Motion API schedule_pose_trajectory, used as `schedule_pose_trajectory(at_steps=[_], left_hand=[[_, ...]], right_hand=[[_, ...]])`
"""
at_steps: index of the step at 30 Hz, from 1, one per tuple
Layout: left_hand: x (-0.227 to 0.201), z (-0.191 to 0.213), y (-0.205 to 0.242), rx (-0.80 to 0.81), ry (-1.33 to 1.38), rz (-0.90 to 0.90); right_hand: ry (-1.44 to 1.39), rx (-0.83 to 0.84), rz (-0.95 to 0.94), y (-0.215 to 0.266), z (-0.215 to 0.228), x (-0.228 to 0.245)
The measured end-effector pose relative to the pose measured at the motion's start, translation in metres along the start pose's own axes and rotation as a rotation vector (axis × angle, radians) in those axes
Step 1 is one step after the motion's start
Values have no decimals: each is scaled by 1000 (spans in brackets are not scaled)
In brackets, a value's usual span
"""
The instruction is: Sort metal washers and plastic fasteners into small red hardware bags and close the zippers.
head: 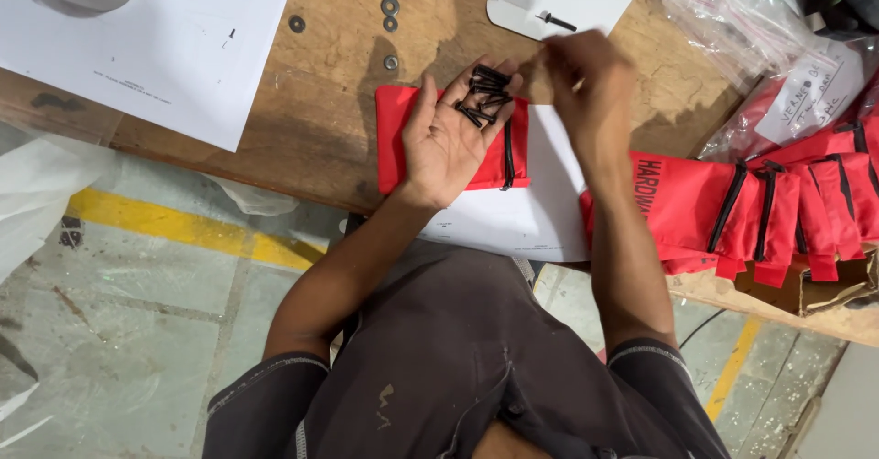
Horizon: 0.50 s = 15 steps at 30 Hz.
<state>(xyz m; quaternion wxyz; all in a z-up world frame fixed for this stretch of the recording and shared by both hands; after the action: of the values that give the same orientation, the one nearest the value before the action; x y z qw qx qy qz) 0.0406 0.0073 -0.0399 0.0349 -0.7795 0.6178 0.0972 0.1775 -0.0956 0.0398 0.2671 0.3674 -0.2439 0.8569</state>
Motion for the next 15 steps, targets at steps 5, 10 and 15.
schedule_pose_trajectory(at_steps=[5,10,15], left_hand=[[-2,-6,0,19,-14,18],[-3,-5,1,14,-10,3],[2,6,-1,27,32,-8]], right_hand=[[248,-169,71,-15,7,-46],[309,-106,88,-14,3,-48],[43,82,-25,2,-4,27]])
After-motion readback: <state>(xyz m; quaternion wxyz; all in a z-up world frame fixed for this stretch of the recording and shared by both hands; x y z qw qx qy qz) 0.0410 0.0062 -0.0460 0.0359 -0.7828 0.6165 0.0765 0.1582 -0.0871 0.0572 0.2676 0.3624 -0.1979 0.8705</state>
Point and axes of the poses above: each hand's wrist, its own y-axis away from the middle knuckle, its own z-axis out of the back of the hand, x = y × z, the point moved 4 cm from there along -y, towards the middle knuckle, and after that the axes turned 6 degrees about -y, right-handed, at the moved point
